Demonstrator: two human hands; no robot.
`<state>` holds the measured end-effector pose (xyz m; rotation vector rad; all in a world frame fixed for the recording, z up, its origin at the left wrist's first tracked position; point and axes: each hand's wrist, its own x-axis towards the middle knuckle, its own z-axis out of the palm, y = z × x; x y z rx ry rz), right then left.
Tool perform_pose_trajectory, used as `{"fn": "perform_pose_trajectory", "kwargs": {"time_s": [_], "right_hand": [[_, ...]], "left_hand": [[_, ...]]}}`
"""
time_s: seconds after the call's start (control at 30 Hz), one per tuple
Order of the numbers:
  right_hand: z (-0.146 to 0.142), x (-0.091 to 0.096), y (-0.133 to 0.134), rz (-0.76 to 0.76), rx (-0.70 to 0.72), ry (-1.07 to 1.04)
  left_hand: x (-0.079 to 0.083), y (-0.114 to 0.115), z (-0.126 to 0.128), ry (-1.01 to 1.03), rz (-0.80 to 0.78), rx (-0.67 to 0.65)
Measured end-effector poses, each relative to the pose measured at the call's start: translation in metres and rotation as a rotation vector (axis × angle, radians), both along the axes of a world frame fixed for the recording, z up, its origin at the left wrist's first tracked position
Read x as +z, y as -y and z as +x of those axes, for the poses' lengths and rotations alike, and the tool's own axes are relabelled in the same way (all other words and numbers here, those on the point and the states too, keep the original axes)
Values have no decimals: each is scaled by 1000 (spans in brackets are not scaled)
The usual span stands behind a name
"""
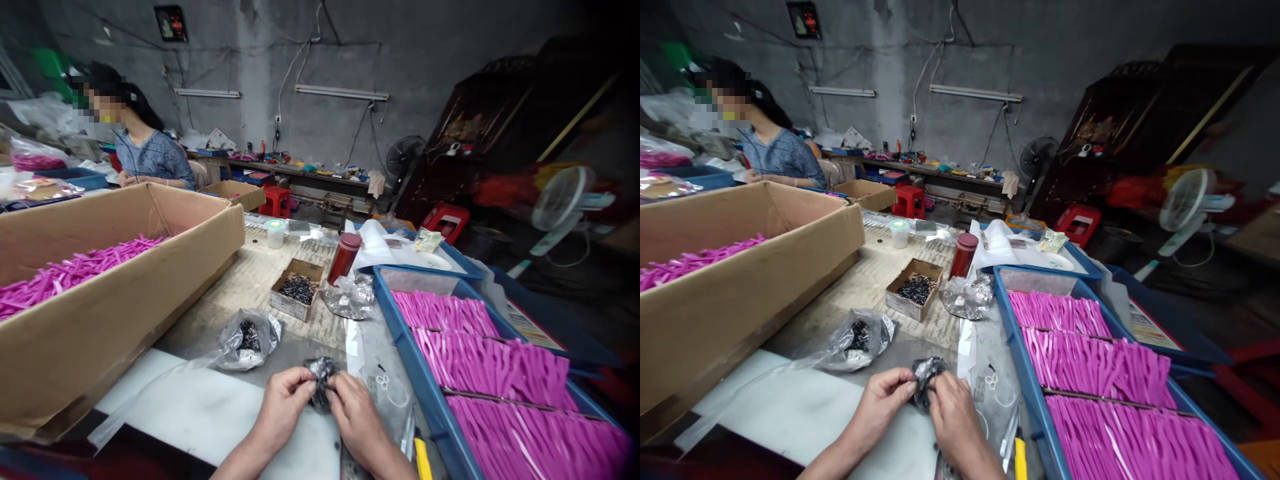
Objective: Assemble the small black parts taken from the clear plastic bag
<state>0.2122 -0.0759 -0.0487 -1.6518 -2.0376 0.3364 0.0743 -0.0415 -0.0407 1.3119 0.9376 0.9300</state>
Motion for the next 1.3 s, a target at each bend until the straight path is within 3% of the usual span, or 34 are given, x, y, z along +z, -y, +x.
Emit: {"fn": "perform_pose_trajectory", "kwargs": {"time_s": [0.43, 0.7, 0.83, 0.97, 1.3], "right_hand": [[-8, 7, 6, 105, 58, -52], [-11, 4, 8, 11, 16, -177], [-14, 7, 10, -13, -6, -269], [-17, 10, 11, 12, -40, -339], [-22, -1, 10, 56, -135, -488]], "left_hand": [[-2, 3, 7, -12, 24, 39], [-7, 9, 13, 84, -72, 124], [-10, 8, 14, 122, -197, 152], [-11, 7, 15, 177, -281, 175], [-8, 11, 17, 320, -318, 170]]}}
